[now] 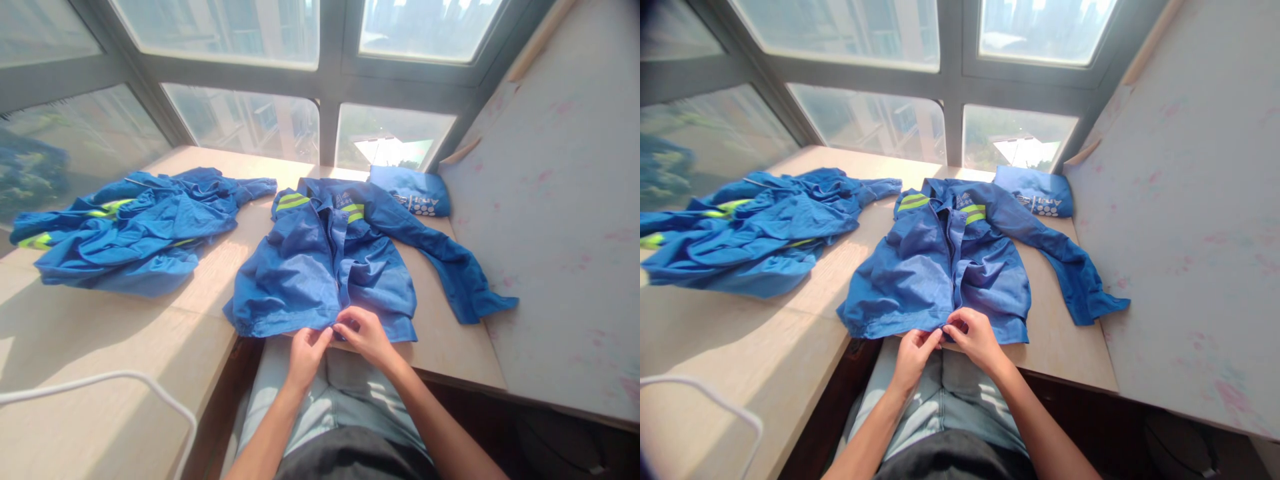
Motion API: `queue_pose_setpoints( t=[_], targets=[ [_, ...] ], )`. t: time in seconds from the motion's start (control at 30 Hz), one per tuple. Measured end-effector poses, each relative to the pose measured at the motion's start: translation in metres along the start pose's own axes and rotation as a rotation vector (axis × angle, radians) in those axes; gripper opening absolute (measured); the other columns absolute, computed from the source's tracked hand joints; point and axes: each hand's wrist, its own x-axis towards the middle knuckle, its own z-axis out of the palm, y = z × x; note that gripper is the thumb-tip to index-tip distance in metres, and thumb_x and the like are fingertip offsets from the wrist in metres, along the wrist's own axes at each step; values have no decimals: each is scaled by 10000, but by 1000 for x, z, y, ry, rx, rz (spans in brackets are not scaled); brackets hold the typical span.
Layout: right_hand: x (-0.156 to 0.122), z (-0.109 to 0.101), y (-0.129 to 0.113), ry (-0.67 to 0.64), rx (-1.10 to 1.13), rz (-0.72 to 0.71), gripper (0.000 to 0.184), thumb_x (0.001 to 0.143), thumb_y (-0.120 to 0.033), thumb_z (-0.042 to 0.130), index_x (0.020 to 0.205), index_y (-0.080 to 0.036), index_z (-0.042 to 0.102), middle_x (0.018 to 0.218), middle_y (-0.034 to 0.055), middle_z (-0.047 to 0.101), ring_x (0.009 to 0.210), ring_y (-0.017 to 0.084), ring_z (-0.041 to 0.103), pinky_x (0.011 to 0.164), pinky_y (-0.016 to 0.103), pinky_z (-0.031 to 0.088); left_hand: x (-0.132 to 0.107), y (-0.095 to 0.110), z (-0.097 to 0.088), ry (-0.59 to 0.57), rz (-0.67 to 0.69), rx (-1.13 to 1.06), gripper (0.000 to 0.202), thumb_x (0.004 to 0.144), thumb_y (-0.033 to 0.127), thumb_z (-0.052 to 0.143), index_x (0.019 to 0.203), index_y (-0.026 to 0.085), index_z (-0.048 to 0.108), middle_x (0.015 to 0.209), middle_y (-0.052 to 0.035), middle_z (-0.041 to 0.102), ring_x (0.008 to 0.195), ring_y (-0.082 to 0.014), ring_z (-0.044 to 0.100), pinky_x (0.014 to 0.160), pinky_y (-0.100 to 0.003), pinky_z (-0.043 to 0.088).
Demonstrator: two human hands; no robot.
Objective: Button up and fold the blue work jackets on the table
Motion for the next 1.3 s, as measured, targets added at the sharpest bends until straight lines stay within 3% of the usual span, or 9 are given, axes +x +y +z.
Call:
queue_pose_setpoints(
  t=[0.13,0.33,0.63,0.8,1.3],
  targets=[
    [1,0,-2,-26,22,-7,85,877,-262,660,871,-198,717,857,41,738,756,170,665,656,257,504,2,2,1,-46,23,-6,324,754,440,774,860,134,747,858,-105,786,817,-246,745,783,-331,590],
    [4,-1,1,-44,61,53,131,906,-278,623,897,-204,731,887,45,754,776,175,691,700,271,535,5,-11,0,24,3,157,351,747,481,748,799,134,741,747,-103,767,728,-253,737,715,-340,581],
    [0,6,-1,41,-33,-88,113,915,-258,620,882,-210,716,842,51,732,757,173,676,633,251,519,1,-14,-2,72,109,319,305,819,459,668,761,164,717,748,-84,757,733,-230,718,718,-324,559],
    [-2,8,-4,69,3,-68,110,916,-257,619,883,-209,712,846,46,730,768,172,675,642,254,529,0,-20,-2,85,118,257,301,770,453,735,795,154,718,797,-93,763,749,-228,715,707,-310,566],
    [-6,13,-5,36,16,-24,111,909,-250,601,878,-221,703,855,48,718,781,183,665,666,270,516,-1,-18,-3,174,118,295,241,686,401,779,636,179,698,627,-58,718,584,-198,670,585,-279,550]
  ],
)
